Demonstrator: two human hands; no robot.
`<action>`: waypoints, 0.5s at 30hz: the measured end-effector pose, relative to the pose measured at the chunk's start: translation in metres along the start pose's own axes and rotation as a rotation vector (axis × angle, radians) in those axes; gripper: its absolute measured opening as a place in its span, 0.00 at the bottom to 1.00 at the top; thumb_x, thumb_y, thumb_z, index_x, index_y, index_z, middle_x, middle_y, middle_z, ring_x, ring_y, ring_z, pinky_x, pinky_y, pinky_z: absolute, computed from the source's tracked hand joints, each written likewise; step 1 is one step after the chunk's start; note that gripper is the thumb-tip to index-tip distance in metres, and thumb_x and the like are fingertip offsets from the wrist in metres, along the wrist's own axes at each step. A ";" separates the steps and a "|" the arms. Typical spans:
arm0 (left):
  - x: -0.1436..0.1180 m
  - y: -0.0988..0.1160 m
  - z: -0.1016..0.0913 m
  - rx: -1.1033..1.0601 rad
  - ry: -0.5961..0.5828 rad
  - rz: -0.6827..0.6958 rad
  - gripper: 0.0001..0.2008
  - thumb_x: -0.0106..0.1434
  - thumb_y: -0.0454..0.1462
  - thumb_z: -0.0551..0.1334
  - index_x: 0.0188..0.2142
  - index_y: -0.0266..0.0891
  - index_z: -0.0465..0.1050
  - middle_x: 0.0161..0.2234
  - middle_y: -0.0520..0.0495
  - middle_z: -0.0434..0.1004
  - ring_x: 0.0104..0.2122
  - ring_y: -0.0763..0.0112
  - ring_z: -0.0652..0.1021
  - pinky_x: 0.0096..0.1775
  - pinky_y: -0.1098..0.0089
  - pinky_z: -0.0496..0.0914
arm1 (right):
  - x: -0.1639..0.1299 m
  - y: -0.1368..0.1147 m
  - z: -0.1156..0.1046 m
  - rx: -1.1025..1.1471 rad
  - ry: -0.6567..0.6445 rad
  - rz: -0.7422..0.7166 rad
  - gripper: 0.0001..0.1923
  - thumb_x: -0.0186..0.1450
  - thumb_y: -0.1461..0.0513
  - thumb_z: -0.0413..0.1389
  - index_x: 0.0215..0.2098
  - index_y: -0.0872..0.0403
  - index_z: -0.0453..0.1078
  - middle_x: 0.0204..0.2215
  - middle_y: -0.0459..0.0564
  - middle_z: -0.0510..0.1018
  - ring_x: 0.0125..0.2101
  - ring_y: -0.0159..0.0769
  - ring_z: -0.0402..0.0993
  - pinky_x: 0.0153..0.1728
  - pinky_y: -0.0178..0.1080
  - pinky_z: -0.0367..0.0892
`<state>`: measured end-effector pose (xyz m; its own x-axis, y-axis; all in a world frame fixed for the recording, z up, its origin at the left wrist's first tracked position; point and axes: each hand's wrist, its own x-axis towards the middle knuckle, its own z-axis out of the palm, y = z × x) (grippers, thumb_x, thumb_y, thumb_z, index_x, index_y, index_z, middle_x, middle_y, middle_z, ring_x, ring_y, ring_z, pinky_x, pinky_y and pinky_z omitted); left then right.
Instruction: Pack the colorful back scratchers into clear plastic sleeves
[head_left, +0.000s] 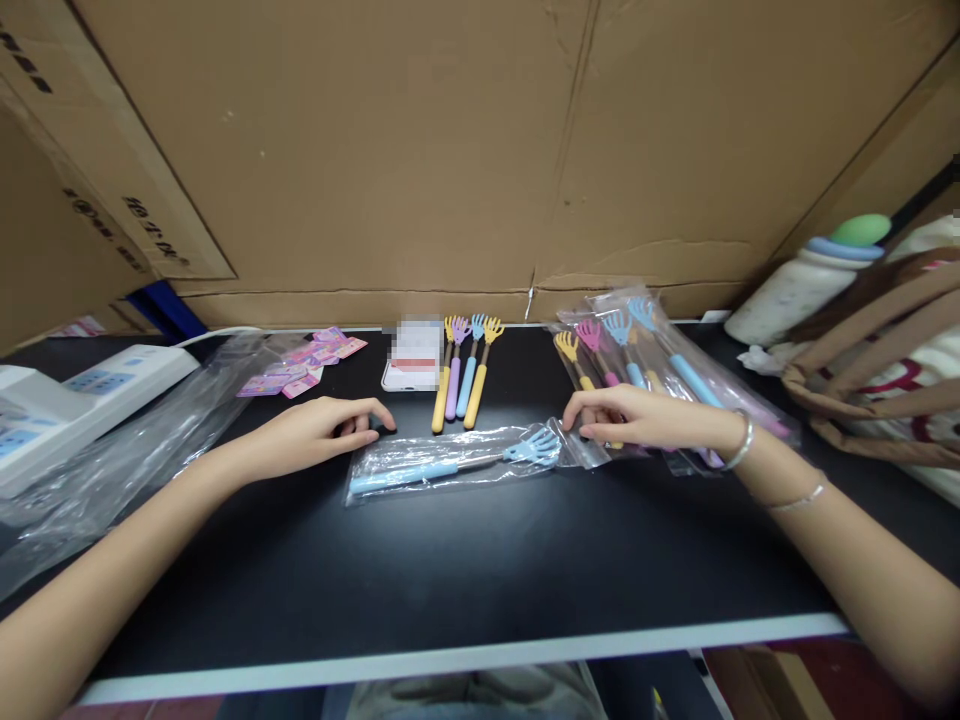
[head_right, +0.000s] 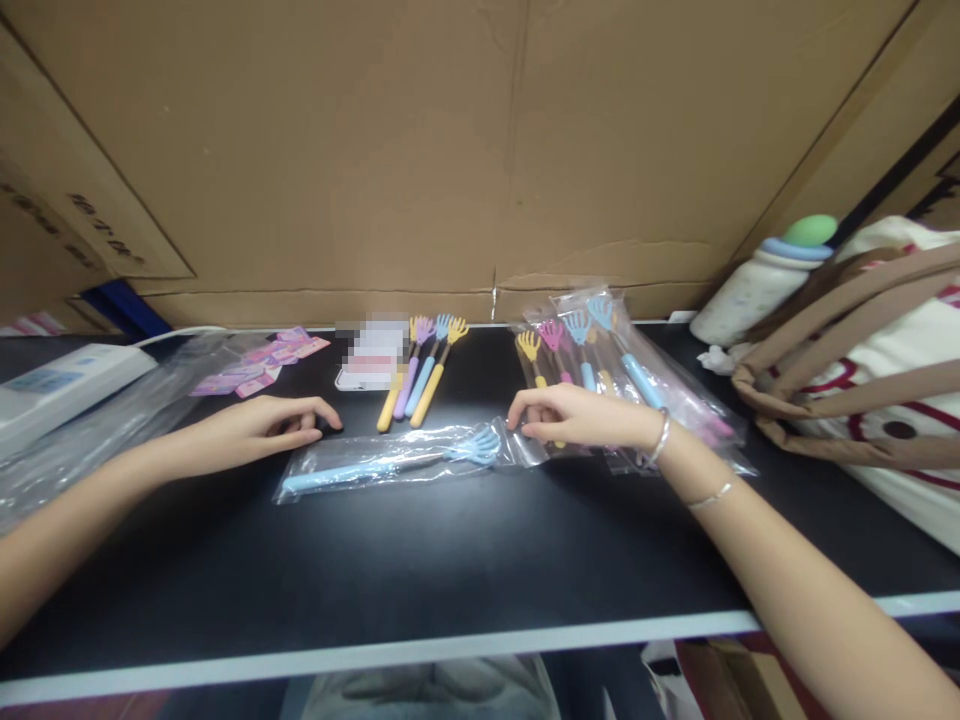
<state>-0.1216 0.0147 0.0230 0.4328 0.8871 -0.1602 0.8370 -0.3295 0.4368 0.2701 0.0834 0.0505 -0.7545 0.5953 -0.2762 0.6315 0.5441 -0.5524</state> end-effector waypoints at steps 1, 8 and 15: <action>0.000 0.000 0.000 0.008 0.009 0.005 0.17 0.67 0.48 0.49 0.47 0.44 0.68 0.26 0.54 0.71 0.26 0.74 0.71 0.29 0.77 0.61 | 0.000 -0.001 0.000 -0.007 0.003 -0.001 0.18 0.66 0.52 0.48 0.44 0.56 0.67 0.23 0.43 0.66 0.23 0.30 0.61 0.24 0.33 0.57; 0.002 0.007 0.005 0.106 0.087 0.037 0.13 0.66 0.44 0.51 0.43 0.45 0.70 0.26 0.55 0.72 0.25 0.74 0.71 0.29 0.76 0.60 | 0.001 0.001 0.003 -0.023 0.017 0.004 0.20 0.66 0.50 0.47 0.44 0.56 0.68 0.22 0.43 0.66 0.22 0.30 0.61 0.24 0.33 0.57; 0.002 0.010 0.008 0.197 0.124 0.057 0.13 0.67 0.42 0.50 0.44 0.46 0.70 0.33 0.53 0.76 0.27 0.73 0.73 0.29 0.75 0.60 | 0.002 -0.003 0.004 -0.050 0.038 0.022 0.19 0.66 0.51 0.47 0.43 0.56 0.69 0.23 0.44 0.67 0.23 0.31 0.62 0.25 0.34 0.57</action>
<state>-0.1098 0.0103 0.0202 0.4470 0.8942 -0.0253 0.8669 -0.4261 0.2587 0.2661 0.0809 0.0488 -0.7334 0.6294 -0.2571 0.6569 0.5588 -0.5062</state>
